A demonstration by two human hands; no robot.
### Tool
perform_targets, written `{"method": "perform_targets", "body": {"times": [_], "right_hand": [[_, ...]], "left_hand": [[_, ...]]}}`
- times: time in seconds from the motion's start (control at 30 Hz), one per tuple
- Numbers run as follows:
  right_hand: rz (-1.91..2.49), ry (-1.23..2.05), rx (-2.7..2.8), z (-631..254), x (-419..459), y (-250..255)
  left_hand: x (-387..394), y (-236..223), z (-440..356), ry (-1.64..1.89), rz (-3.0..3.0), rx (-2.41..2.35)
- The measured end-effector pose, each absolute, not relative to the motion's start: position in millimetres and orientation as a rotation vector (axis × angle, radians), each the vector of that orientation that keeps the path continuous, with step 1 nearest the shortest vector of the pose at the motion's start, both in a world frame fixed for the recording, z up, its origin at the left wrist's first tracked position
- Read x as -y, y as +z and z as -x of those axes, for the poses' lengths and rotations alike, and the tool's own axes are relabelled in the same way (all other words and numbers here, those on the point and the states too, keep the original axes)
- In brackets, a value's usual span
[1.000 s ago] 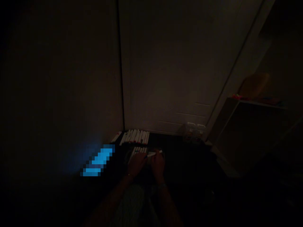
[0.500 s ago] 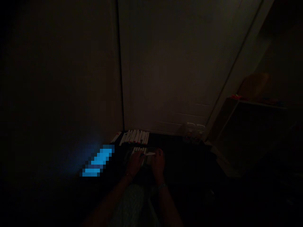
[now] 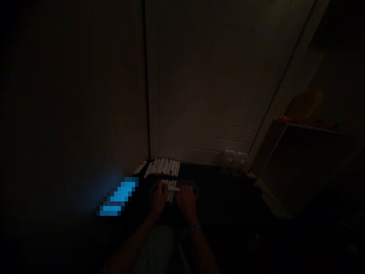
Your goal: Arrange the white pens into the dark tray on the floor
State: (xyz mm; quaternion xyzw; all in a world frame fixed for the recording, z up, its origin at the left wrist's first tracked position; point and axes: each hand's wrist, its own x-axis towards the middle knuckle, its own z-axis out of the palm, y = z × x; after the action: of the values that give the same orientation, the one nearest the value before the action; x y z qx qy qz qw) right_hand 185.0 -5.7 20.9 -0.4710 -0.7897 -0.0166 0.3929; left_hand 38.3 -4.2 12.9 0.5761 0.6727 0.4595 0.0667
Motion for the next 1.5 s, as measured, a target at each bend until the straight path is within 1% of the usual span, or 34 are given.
{"method": "perform_targets", "body": {"times": [0.17, 0.33, 0.77, 1.0, 1.33, 1.5], "right_hand": [[1.090, 0.021, 2.188, -181, 6, 23], [1.095, 0.078, 2.186, -181, 5, 20], [1.334, -0.067, 2.184, -180, 3, 15], [1.216, -0.017, 2.202, -179, 4, 20], [1.060, 0.105, 2.204, -182, 11, 27], [1.145, 0.126, 2.064, -185, 8, 26]], "left_hand": [[4, 12, -36, 1.480, -1.577, -2.046], [5, 11, -36, 1.500, -1.576, -2.013], [5, 16, -39, 1.465, -1.716, -1.945], [9, 17, -42, 1.423, -1.733, -1.953], [6, 14, -42, 1.266, -2.020, -1.951], [3, 10, -42, 1.155, -2.309, -1.935]]}}
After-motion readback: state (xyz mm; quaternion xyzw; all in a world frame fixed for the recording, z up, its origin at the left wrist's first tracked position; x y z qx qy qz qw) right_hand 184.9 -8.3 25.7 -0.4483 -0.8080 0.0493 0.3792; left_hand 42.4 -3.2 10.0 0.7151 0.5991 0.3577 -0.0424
